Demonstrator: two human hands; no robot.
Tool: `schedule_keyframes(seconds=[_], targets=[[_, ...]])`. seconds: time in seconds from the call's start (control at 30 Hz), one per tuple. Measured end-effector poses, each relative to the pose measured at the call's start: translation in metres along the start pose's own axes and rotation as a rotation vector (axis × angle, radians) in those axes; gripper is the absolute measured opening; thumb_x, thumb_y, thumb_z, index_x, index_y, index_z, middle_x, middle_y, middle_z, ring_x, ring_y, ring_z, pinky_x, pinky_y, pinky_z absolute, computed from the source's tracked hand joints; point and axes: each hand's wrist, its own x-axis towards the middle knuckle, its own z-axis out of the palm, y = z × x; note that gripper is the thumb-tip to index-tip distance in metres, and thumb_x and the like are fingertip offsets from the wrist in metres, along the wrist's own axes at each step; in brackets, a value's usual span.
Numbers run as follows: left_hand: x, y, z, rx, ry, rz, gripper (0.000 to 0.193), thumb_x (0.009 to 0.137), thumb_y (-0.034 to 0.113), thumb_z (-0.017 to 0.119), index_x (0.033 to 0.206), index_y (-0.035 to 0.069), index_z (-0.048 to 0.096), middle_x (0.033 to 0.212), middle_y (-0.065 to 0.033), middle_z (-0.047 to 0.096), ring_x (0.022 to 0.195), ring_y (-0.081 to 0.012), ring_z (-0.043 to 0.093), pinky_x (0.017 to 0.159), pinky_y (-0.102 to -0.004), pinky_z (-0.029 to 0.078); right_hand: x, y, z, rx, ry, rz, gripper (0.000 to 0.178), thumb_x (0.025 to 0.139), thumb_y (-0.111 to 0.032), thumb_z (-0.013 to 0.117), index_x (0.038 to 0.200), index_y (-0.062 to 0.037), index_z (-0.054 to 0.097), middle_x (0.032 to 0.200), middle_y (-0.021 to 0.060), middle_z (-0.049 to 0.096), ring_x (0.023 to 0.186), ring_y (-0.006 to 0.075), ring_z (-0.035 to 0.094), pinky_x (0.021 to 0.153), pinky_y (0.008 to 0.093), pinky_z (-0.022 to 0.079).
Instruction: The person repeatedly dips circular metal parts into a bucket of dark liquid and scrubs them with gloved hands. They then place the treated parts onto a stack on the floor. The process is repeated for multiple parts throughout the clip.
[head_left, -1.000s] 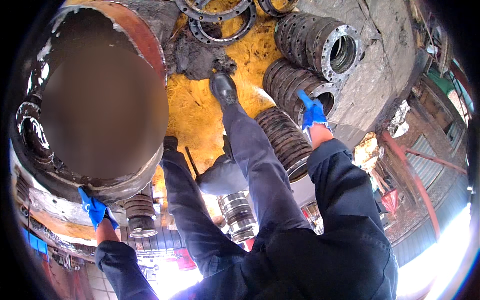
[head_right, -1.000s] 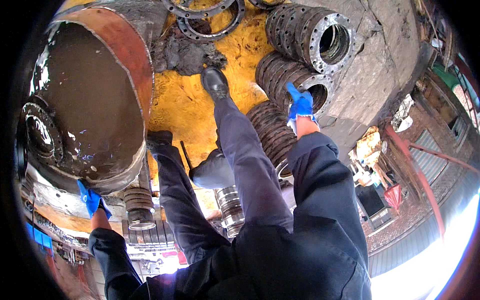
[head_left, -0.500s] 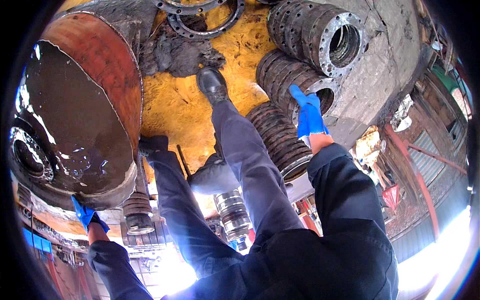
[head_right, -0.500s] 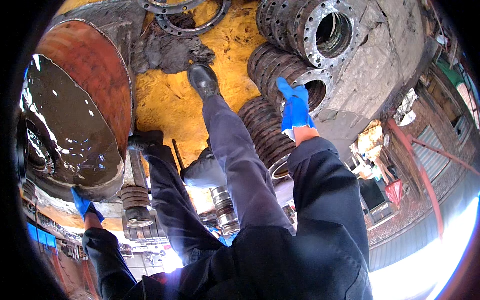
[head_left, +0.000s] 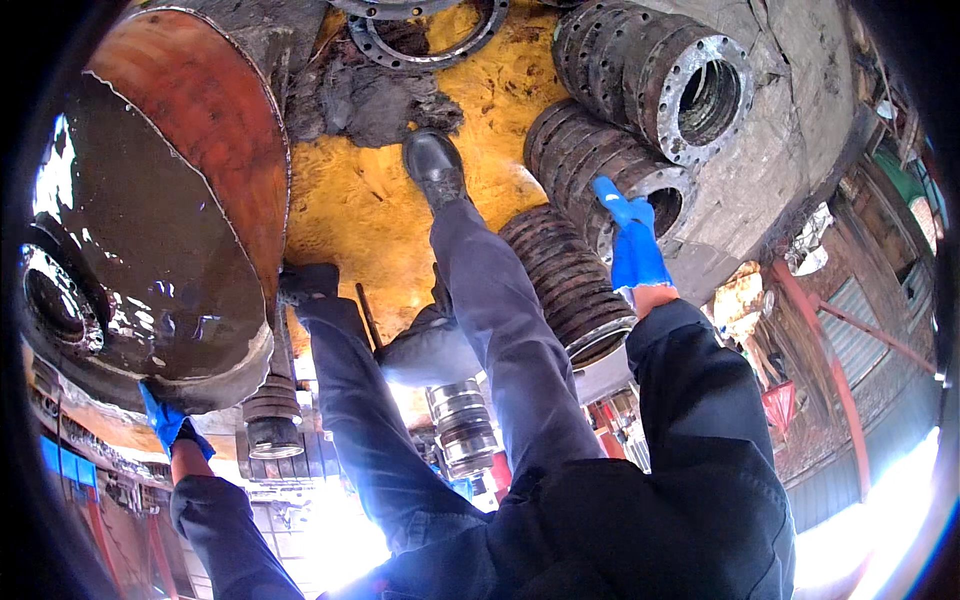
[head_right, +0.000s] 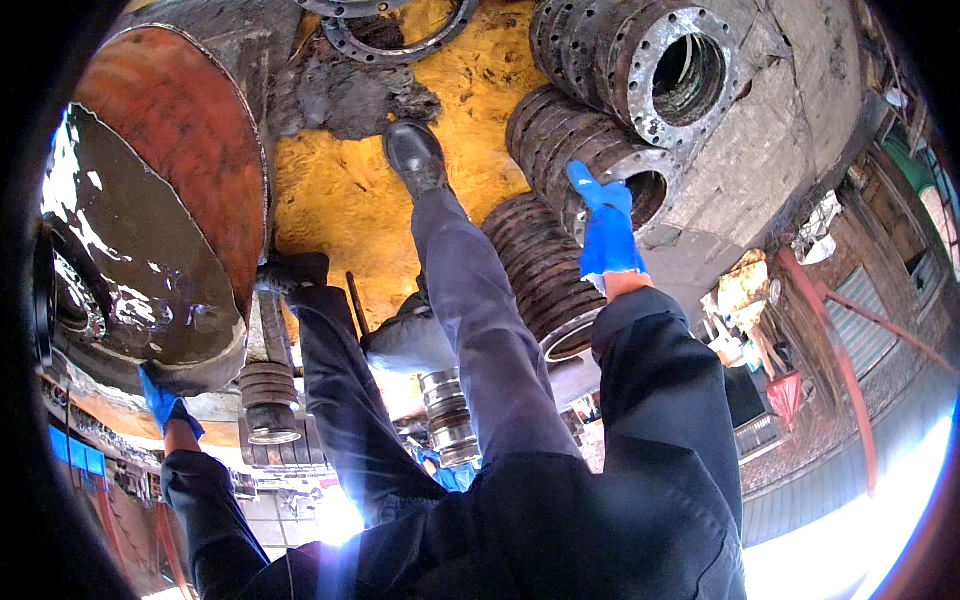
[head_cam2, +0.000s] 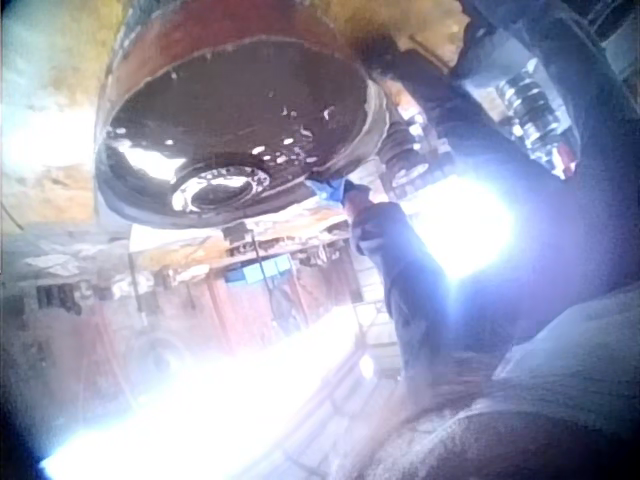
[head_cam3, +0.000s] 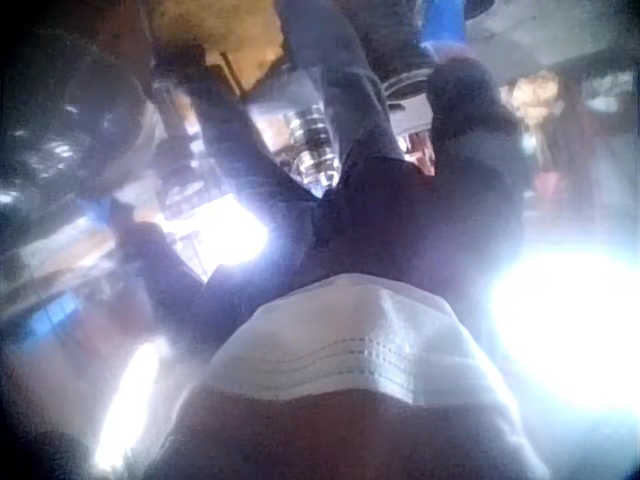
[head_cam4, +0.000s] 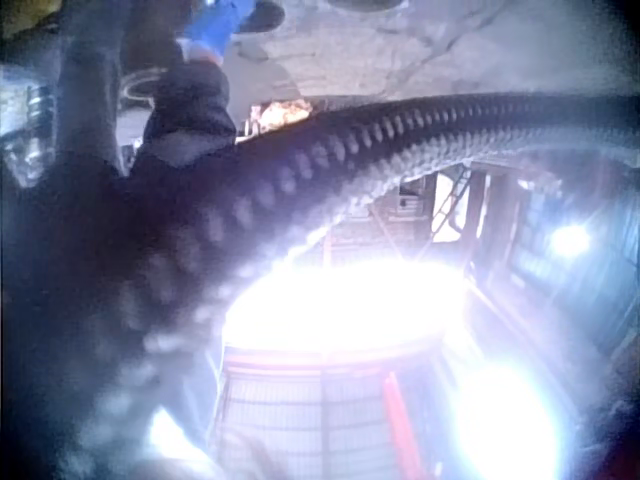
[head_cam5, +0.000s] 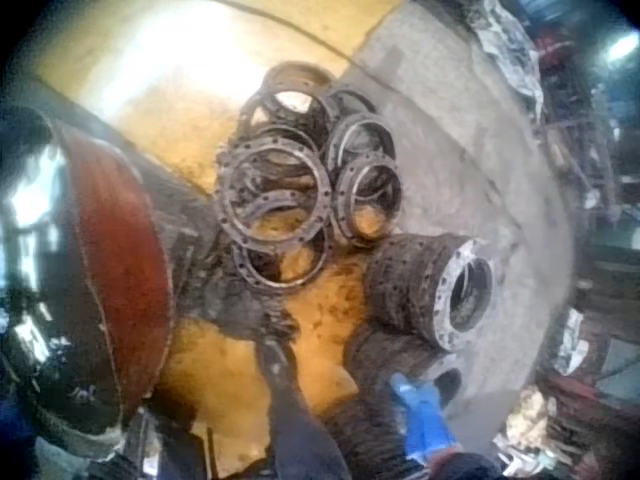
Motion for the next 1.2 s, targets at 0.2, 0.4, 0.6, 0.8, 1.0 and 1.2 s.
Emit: schedule_keyframes(seconds=[0.2,0.4,0.6,0.8,1.0,1.2], targets=[[-0.012,0.002,-0.006,0.075,0.026,0.104,0.066,0.102,0.051,0.050,0.150,0.006,0.044,0.152,-0.0075,0.047,0.137,-0.0242,0.044,0.117,-0.0399,0.030,-0.009,-0.022,0.018,-0.024,0.067,0.127,0.079,0.077,-0.015,0.087,0.144,-0.0018,0.048,0.132,0.0117,0.061,0.109,0.0244,0.064,0.093,0.0398,0.055],[-0.031,-0.001,0.011,0.123,-0.101,0.197,0.061,0.104,0.045,0.048,0.149,0.003,0.045,0.150,-0.0084,0.048,0.136,-0.0238,0.045,0.117,-0.0385,0.030,-0.012,-0.032,-0.026,-0.243,0.080,0.125,0.064,0.077,-0.017,0.086,0.134,-0.0029,0.059,0.118,0.0108,0.068,0.097,0.0226,0.068,0.085,0.0378,0.057],[-0.074,0.001,0.044,0.092,-0.121,0.120,0.061,0.101,0.043,0.046,0.147,0.002,0.047,0.144,-0.0120,0.054,0.127,-0.0249,0.051,0.112,-0.0382,0.036,-0.082,-0.100,-0.132,-0.481,-0.170,0.369,0.055,0.079,-0.015,0.084,0.127,-0.0009,0.061,0.110,0.0123,0.070,0.092,0.0232,0.069,0.082,0.0372,0.058],[-0.071,-0.001,0.036,0.004,-0.385,0.268,0.052,0.101,0.039,0.058,0.136,0.000,0.058,0.129,-0.0112,0.063,0.113,-0.0237,0.060,0.101,-0.0377,0.048,-0.193,-0.139,-0.120,-0.647,-0.526,0.291,0.036,0.080,-0.018,0.083,0.106,0.0008,0.067,0.093,0.0114,0.072,0.081,0.0211,0.070,0.075,0.0336,0.057],[-0.074,-0.002,0.065,-0.558,-0.124,0.011,0.045,0.091,0.040,0.073,0.115,0.003,0.065,0.103,-0.0126,0.069,0.086,-0.0298,0.065,0.077,-0.0470,0.055,-0.379,-0.261,0.043,-1.194,-0.858,0.074,0.027,0.080,-0.011,0.078,0.102,-0.0014,0.066,0.091,0.0081,0.071,0.089,0.0166,0.068,0.083,0.0333,0.054],[-0.021,-0.045,0.049,-0.166,0.137,0.221,0.057,0.087,0.052,0.070,0.103,-0.003,0.068,0.085,-0.0140,0.071,0.074,-0.0255,0.067,0.065,-0.0411,0.052,-0.473,-0.322,0.197,-1.066,-1.111,-0.215,0.035,0.080,-0.019,0.076,0.109,-0.0013,0.064,0.092,0.0080,0.069,0.089,0.0164,0.066,0.081,0.0326,0.053]])
